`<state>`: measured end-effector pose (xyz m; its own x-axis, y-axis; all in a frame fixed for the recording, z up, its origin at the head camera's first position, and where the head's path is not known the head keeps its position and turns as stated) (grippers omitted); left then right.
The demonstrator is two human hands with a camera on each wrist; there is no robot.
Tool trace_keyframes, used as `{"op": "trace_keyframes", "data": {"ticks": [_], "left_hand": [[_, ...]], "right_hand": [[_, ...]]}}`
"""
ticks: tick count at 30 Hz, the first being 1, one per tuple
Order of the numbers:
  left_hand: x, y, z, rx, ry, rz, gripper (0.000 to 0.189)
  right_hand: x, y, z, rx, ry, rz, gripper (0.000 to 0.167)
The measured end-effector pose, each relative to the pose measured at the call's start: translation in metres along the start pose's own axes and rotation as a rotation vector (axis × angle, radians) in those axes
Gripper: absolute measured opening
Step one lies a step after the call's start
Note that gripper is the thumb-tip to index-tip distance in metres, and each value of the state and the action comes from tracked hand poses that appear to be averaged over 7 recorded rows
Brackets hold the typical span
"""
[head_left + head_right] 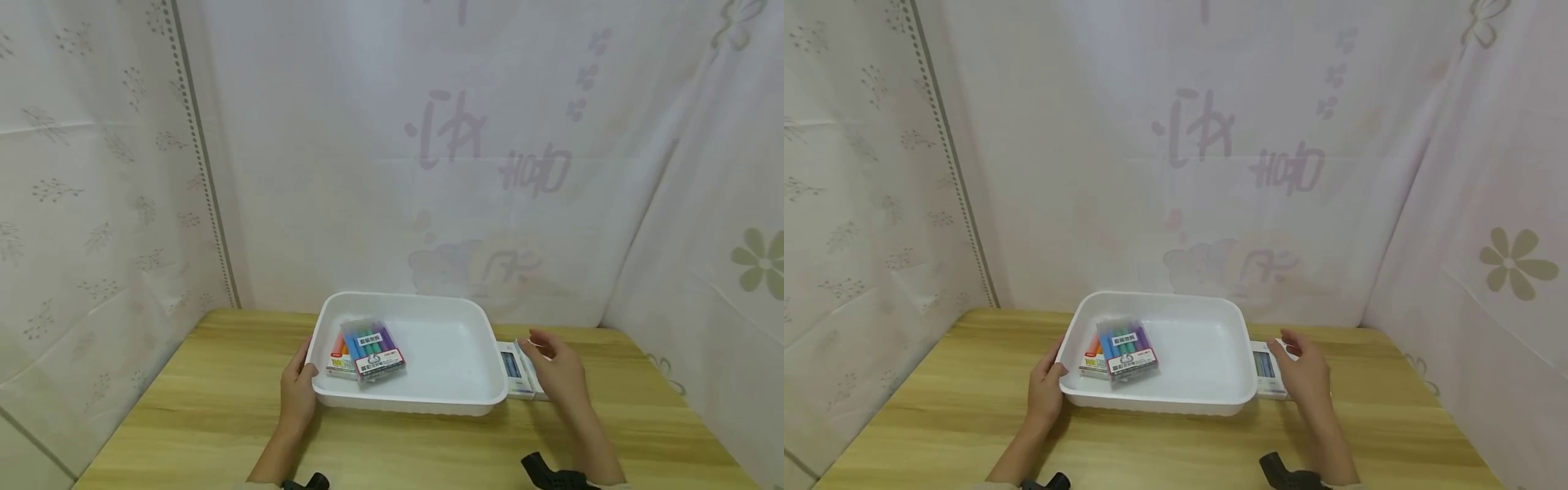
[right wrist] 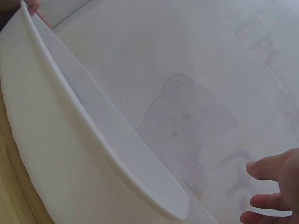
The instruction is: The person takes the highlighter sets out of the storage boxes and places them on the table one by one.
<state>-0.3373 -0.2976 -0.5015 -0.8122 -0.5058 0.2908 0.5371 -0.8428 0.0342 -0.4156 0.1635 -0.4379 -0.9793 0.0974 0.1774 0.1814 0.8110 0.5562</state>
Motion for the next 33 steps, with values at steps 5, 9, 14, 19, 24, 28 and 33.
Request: {"op": "trace_keyframes", "data": {"ticks": [5,9,14,19,24,28,33], "left_hand": [[0.000,0.000,-0.002,-0.002,0.014,-0.001,0.061],[0.000,0.001,-0.003,0.013,0.021,-0.003,0.061],[0.000,0.002,-0.002,0.020,0.018,0.005,0.061],[0.000,0.002,-0.002,0.022,0.013,0.007,0.061],[0.001,0.000,-0.001,0.013,0.003,0.001,0.061],[0.001,-0.001,-0.001,0.013,-0.002,0.000,0.061],[0.001,0.000,-0.002,0.014,0.007,-0.002,0.061]], "right_hand": [[-0.002,-0.015,-0.012,0.034,0.008,-0.035,0.069],[-0.005,-0.026,-0.020,0.064,0.008,-0.058,0.069],[-0.007,-0.041,-0.034,0.103,0.016,-0.103,0.069],[-0.007,-0.054,-0.048,0.124,0.052,-0.138,0.061],[-0.006,-0.069,-0.060,0.157,0.085,-0.193,0.059],[-0.006,-0.081,-0.071,0.172,0.102,-0.236,0.057],[-0.009,-0.096,-0.086,0.208,0.100,-0.304,0.056]]}}
Point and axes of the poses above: each hand's wrist, its own x-axis towards the middle knuckle, its own y-axis out of the back of the hand, z = x × y, the point moved 10 cm from there along x, towards the middle knuckle, and after that the axes turned 3 degrees about z, right-handed, at the moved point
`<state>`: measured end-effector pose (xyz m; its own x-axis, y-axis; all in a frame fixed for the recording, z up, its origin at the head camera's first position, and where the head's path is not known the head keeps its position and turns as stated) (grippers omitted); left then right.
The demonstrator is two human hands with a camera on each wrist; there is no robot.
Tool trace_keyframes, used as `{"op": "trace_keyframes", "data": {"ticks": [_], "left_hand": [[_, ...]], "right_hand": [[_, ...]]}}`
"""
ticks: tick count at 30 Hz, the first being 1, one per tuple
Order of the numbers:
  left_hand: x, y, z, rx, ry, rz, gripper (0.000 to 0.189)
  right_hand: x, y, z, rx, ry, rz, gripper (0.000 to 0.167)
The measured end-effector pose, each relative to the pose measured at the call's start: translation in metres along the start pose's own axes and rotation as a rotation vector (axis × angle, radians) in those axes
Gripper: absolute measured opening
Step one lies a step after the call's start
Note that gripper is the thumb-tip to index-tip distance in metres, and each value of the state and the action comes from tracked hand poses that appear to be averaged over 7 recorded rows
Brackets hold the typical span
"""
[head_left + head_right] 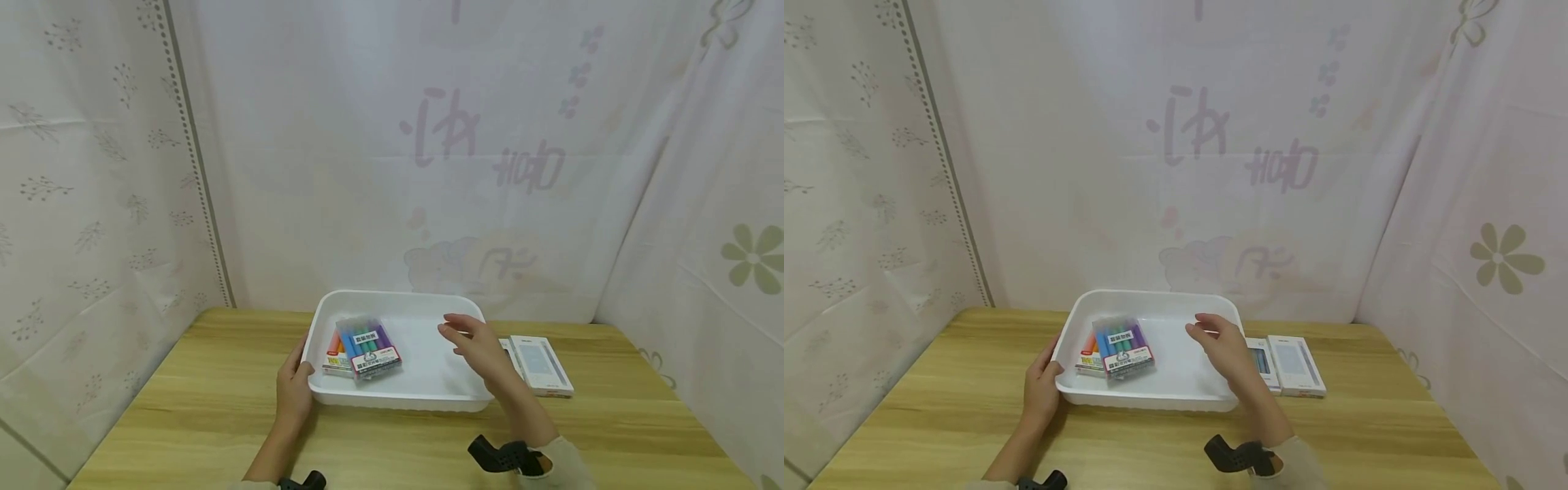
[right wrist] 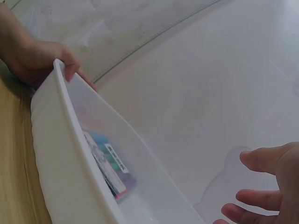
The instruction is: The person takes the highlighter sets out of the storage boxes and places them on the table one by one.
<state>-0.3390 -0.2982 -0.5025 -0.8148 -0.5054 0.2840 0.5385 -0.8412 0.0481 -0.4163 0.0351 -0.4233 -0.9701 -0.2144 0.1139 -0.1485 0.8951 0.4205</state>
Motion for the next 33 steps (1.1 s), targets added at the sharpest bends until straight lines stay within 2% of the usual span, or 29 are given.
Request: {"op": "trace_keyframes", "data": {"ticks": [5,10,19,27,33], "left_hand": [[0.000,0.000,0.002,-0.006,-0.004,-0.004,0.061],[-0.001,0.000,0.003,-0.011,-0.006,-0.006,0.061],[0.000,-0.001,0.002,-0.017,-0.010,-0.009,0.063],[0.001,0.000,0.002,-0.016,-0.009,-0.007,0.063],[0.001,0.000,0.002,-0.013,-0.008,-0.002,0.062]], "right_hand": [[0.007,-0.016,-0.011,0.059,0.007,-0.064,0.058],[0.016,-0.032,-0.019,0.058,0.008,-0.084,0.058],[0.028,-0.067,-0.019,0.124,-0.060,-0.152,0.055],[0.039,-0.089,-0.018,0.192,-0.119,-0.194,0.054],[0.047,-0.099,-0.022,0.198,-0.136,-0.189,0.054]]}}
Point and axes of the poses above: each hand's wrist, its own x-axis towards the middle knuckle, its own y-axis out of the back of the hand, z = x × y, the point moved 10 cm from there along x, towards the middle knuckle, and after that the axes turned 3 degrees about z, right-handed, at the moved point
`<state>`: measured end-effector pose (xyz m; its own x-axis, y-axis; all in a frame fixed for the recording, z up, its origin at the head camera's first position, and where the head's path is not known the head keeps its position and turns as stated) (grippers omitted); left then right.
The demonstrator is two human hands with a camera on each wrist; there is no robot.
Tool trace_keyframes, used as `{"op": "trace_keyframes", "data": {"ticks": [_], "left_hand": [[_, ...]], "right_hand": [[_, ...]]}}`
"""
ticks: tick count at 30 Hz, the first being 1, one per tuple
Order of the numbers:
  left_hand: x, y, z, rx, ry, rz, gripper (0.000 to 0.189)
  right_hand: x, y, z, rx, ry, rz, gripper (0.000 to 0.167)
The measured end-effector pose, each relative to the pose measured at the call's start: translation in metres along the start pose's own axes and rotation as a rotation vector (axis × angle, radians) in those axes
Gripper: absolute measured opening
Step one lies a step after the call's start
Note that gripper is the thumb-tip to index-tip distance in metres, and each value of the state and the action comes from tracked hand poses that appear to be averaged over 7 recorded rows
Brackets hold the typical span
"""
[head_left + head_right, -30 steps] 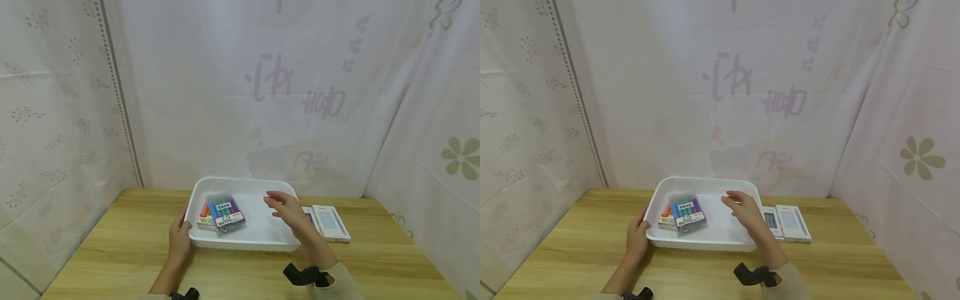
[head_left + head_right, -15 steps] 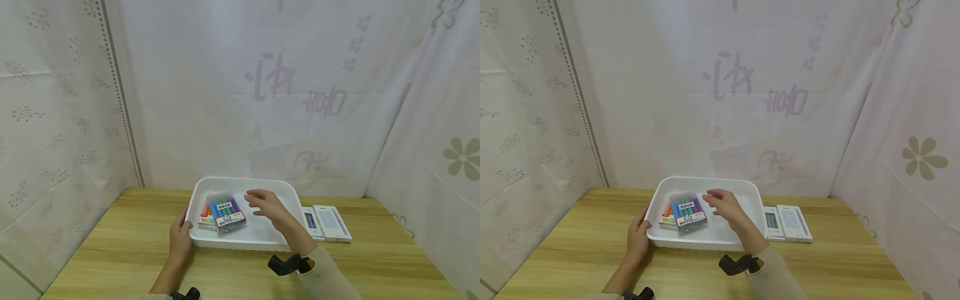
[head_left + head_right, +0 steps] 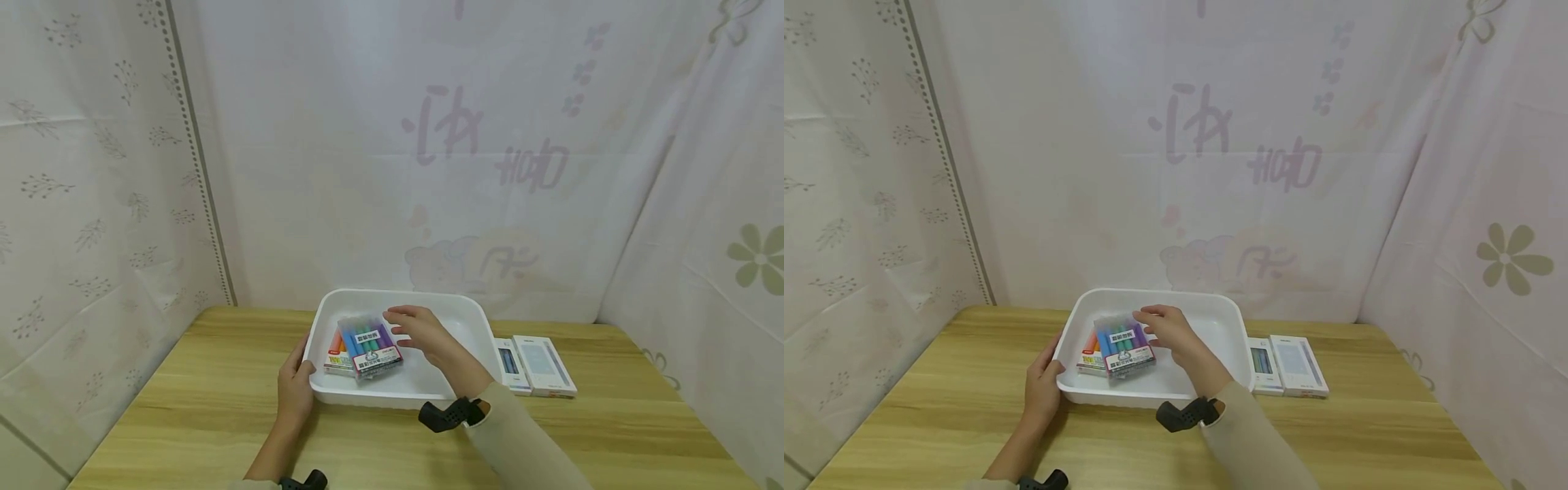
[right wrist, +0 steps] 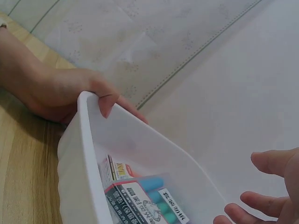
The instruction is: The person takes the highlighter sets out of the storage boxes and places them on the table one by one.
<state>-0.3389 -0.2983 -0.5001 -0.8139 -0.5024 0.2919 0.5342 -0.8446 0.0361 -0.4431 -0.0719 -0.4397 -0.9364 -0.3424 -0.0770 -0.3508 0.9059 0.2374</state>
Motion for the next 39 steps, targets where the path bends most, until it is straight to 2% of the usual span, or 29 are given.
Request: {"op": "trace_keyframes", "data": {"ticks": [10,18,31,39], "left_hand": [[0.002,0.000,-0.001,-0.004,-0.003,-0.001,0.061],[0.002,0.001,-0.002,0.006,0.005,0.007,0.061],[0.002,0.000,-0.004,-0.005,-0.010,0.010,0.061],[0.002,-0.001,-0.004,-0.010,-0.014,0.010,0.061]], "right_hand": [[0.019,-0.007,0.012,-0.092,-0.065,0.061,0.051],[0.029,-0.015,0.023,-0.101,-0.121,0.102,0.047],[0.035,-0.016,0.029,-0.151,-0.165,0.179,0.055],[0.041,-0.016,0.036,-0.216,-0.192,0.186,0.057]]}}
Point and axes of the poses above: each hand's wrist, its own x-axis towards the middle knuckle, its own y-axis out of the back of the hand, z = x × y, the point moved 10 cm from there along x, towards the middle knuckle, and after that the axes turned 3 degrees about z, right-handed, at the moved point
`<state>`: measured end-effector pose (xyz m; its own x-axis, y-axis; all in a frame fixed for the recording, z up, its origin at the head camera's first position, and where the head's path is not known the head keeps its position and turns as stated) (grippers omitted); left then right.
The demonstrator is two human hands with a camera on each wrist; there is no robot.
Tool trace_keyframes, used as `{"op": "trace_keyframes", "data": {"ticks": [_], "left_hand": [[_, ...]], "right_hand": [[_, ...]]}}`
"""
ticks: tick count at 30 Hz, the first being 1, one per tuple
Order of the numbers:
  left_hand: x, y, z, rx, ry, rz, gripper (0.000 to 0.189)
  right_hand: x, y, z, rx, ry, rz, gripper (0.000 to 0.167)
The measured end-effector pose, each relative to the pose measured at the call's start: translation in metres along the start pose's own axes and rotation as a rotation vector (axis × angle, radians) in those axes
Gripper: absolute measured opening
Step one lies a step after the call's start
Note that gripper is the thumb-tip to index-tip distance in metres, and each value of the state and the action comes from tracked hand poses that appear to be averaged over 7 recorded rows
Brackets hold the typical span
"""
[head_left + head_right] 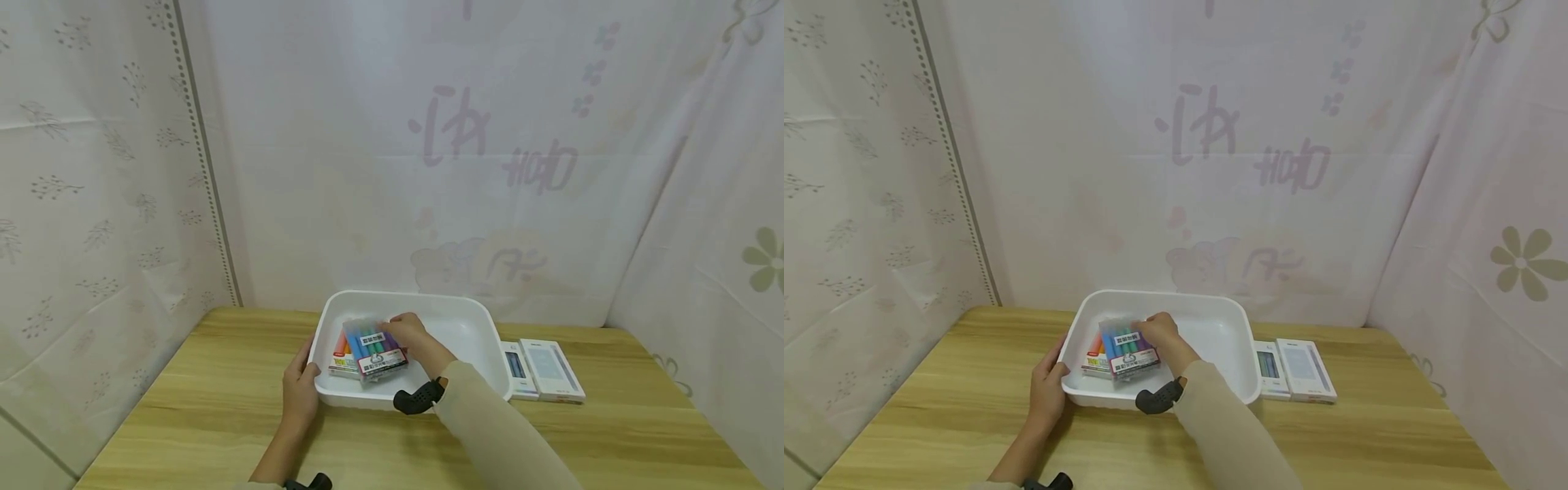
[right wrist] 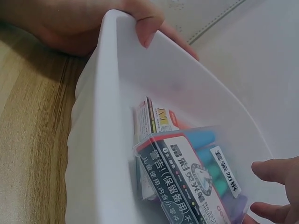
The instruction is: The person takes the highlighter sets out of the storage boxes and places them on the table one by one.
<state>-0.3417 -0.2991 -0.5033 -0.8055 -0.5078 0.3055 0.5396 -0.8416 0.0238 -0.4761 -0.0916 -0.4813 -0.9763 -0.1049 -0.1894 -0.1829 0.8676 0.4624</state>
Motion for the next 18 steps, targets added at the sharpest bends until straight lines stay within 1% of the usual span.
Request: {"op": "trace_keyframes", "data": {"ticks": [5,11,18], "left_hand": [[-0.0003,0.0000,0.0007,-0.001,-0.010,0.002,0.061],[-0.0001,-0.0002,0.0004,-0.011,-0.006,0.007,0.062],[0.0016,0.0008,-0.0004,-0.010,-0.003,0.009,0.061]], "right_hand": [[0.0045,-0.0037,0.0033,-0.022,0.001,-0.001,0.056],[0.0042,-0.0062,0.0043,-0.062,0.032,0.001,0.057],[0.0070,-0.0095,0.0071,-0.085,0.038,-0.010,0.059]]}}
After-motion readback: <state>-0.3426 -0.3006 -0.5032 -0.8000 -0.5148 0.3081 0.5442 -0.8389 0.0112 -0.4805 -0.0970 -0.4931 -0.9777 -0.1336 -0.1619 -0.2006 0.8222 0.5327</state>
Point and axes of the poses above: each hand's wrist, its own x-axis towards the middle knuckle, its own y-axis out of the back of the hand, z = x × y, the point moved 10 cm from there along x, towards the middle knuckle, and after that the axes turned 3 degrees about z, right-handed, at the moved point
